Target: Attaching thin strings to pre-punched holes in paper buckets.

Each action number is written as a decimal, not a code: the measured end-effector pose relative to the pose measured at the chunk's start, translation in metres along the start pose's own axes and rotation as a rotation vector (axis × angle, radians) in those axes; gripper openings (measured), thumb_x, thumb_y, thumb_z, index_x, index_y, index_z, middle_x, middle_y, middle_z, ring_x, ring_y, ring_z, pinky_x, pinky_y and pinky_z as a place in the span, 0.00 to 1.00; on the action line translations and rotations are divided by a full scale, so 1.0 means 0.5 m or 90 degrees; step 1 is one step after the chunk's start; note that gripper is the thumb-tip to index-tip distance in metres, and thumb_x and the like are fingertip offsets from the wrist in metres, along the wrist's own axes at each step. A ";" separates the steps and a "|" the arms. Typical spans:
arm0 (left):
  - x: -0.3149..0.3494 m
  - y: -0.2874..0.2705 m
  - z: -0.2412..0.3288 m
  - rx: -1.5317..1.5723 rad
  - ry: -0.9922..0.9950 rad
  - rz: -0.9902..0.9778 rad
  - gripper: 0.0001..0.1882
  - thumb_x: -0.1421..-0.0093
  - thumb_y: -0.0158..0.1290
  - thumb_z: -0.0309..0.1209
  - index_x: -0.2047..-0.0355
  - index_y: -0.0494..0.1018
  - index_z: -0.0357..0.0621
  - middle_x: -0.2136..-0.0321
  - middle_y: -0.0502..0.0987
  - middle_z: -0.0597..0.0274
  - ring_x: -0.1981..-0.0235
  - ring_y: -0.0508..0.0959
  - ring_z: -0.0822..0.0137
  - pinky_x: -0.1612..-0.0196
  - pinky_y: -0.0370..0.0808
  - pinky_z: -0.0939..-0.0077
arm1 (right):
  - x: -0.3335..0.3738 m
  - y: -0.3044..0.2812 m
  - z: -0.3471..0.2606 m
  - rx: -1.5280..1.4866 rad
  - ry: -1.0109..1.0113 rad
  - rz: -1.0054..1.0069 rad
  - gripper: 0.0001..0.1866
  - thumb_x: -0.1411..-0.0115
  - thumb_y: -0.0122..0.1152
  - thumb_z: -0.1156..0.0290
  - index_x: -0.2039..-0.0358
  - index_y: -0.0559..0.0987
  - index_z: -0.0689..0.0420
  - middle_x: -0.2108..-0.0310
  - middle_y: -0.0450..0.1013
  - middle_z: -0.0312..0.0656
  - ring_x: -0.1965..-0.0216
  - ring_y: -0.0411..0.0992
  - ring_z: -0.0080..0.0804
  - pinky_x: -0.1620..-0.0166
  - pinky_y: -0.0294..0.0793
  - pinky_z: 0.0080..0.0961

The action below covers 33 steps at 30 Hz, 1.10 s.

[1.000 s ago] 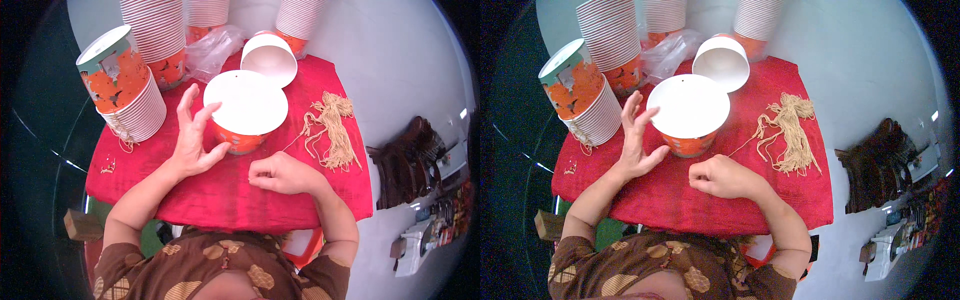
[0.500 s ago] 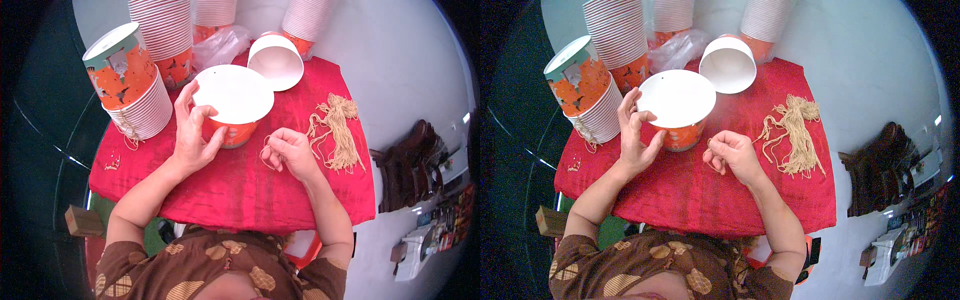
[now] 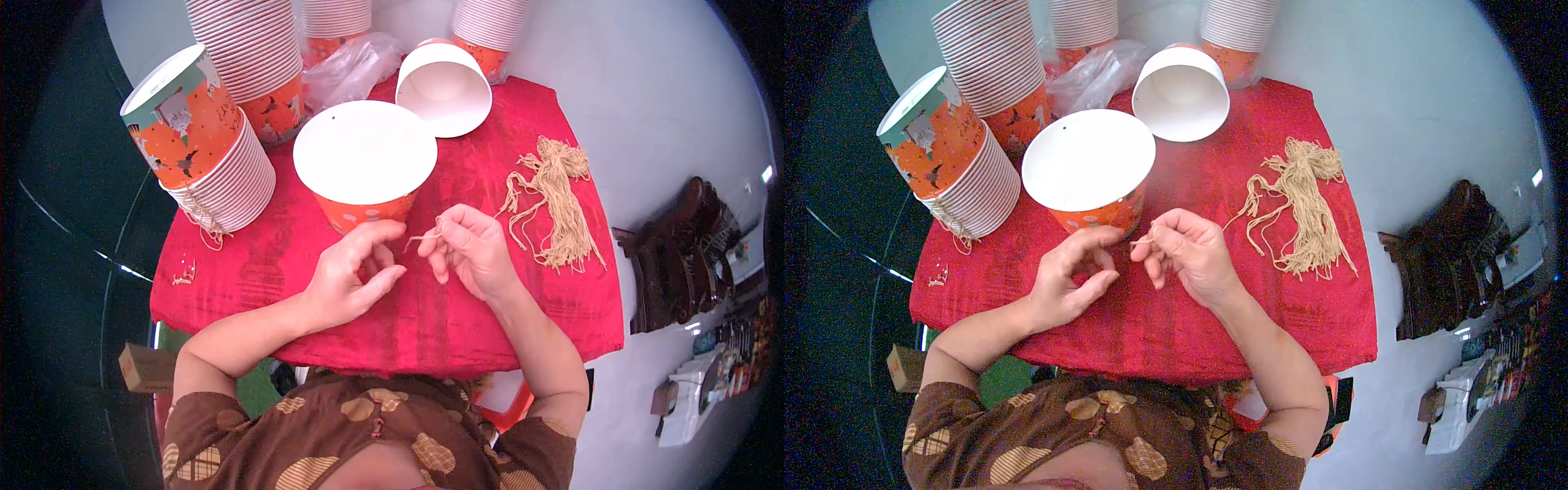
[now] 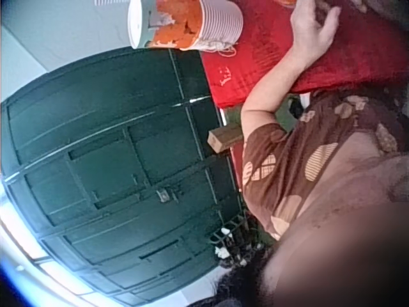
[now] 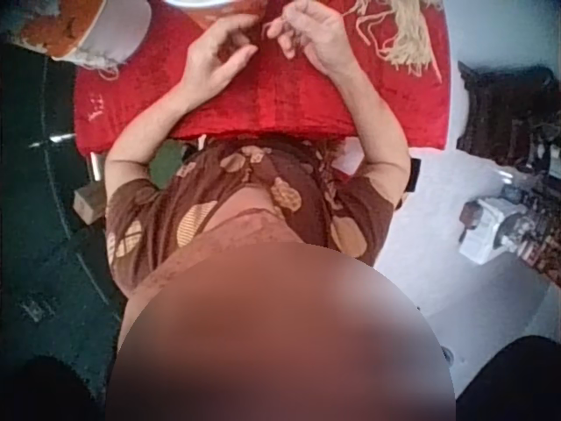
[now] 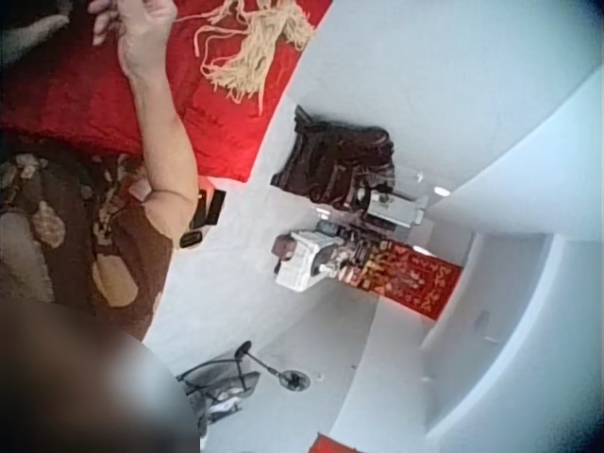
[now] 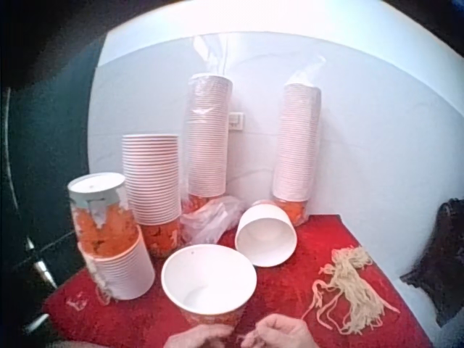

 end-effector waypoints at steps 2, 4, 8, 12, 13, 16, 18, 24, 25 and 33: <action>0.006 0.011 -0.025 0.109 -0.113 -0.048 0.29 0.42 0.57 0.21 0.42 0.60 0.36 0.62 0.74 0.59 0.71 0.76 0.74 0.72 0.74 0.80 | 0.005 0.005 0.005 -0.016 0.023 -0.056 0.08 0.34 0.52 0.69 0.65 0.73 0.61 0.70 0.77 0.48 0.78 0.74 0.25 0.78 0.75 0.20; 0.008 0.021 -0.028 0.309 -0.142 -0.034 0.31 0.42 0.57 0.21 0.40 0.57 0.36 0.62 0.75 0.61 0.73 0.75 0.76 0.72 0.74 0.82 | 0.004 0.015 0.014 -0.006 0.023 -0.066 0.08 0.34 0.53 0.69 0.64 0.73 0.61 0.70 0.77 0.50 0.80 0.73 0.27 0.79 0.74 0.21; 0.007 0.013 -0.036 0.348 -0.391 -0.113 0.06 0.36 0.52 0.29 0.65 0.75 0.39 0.78 0.77 0.67 0.81 0.73 0.81 0.79 0.69 0.87 | -0.001 0.004 0.013 0.041 0.005 0.005 0.08 0.34 0.53 0.68 0.64 0.73 0.61 0.72 0.77 0.50 0.82 0.72 0.27 0.81 0.72 0.21; 0.001 -0.002 -0.044 0.304 -0.402 -0.066 0.06 0.36 0.53 0.29 0.67 0.74 0.39 0.81 0.75 0.68 0.84 0.70 0.81 0.82 0.66 0.87 | -0.010 -0.022 0.008 0.118 -0.016 0.153 0.09 0.34 0.53 0.68 0.69 0.75 0.60 0.77 0.75 0.39 0.85 0.66 0.16 0.83 0.65 0.12; 0.002 -0.002 -0.046 0.304 -0.403 -0.066 0.06 0.36 0.53 0.29 0.67 0.74 0.39 0.81 0.75 0.68 0.84 0.70 0.81 0.82 0.66 0.87 | -0.012 -0.029 0.007 0.118 -0.016 0.154 0.09 0.34 0.53 0.68 0.69 0.75 0.60 0.77 0.75 0.39 0.85 0.66 0.16 0.83 0.65 0.12; 0.002 -0.003 -0.049 0.283 -0.407 -0.051 0.06 0.36 0.53 0.29 0.68 0.74 0.39 0.82 0.75 0.68 0.84 0.69 0.82 0.82 0.64 0.87 | -0.010 -0.055 0.012 0.243 0.046 0.211 0.09 0.36 0.56 0.69 0.71 0.75 0.60 0.80 0.74 0.40 0.85 0.67 0.18 0.83 0.64 0.17; 0.001 -0.002 -0.046 0.212 -0.396 -0.068 0.06 0.36 0.52 0.28 0.69 0.74 0.38 0.82 0.73 0.70 0.84 0.68 0.82 0.82 0.63 0.86 | -0.010 -0.058 0.011 0.729 -0.050 0.277 0.08 0.40 0.59 0.70 0.72 0.75 0.61 0.81 0.73 0.42 0.84 0.69 0.23 0.82 0.66 0.23; 0.012 0.014 -0.053 0.234 -0.337 -0.068 0.06 0.37 0.53 0.26 0.69 0.74 0.37 0.83 0.71 0.73 0.83 0.67 0.82 0.81 0.64 0.85 | 0.014 0.047 0.007 0.731 -0.288 0.054 0.05 0.44 0.60 0.78 0.67 0.76 0.62 0.72 0.75 0.48 0.75 0.76 0.37 0.71 0.74 0.30; 0.014 0.014 -0.056 0.233 -0.336 -0.067 0.06 0.37 0.53 0.26 0.69 0.74 0.37 0.83 0.71 0.73 0.83 0.67 0.82 0.81 0.64 0.85 | 0.017 0.060 0.009 0.692 -0.227 0.024 0.06 0.43 0.59 0.77 0.65 0.76 0.62 0.72 0.75 0.49 0.74 0.77 0.40 0.70 0.74 0.32; 0.004 0.003 -0.063 0.167 -0.301 -0.060 0.04 0.38 0.52 0.24 0.69 0.74 0.36 0.81 0.71 0.72 0.80 0.69 0.82 0.77 0.66 0.84 | 0.013 0.036 0.026 0.728 -0.167 -0.033 0.05 0.43 0.62 0.73 0.70 0.76 0.61 0.77 0.75 0.46 0.77 0.76 0.38 0.73 0.73 0.31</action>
Point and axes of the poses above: each hand's wrist, its own x-axis away from the middle knuckle, its own y-axis out of the palm, z = x × y, the point moved 2 cm from there along -x, towards the middle knuckle
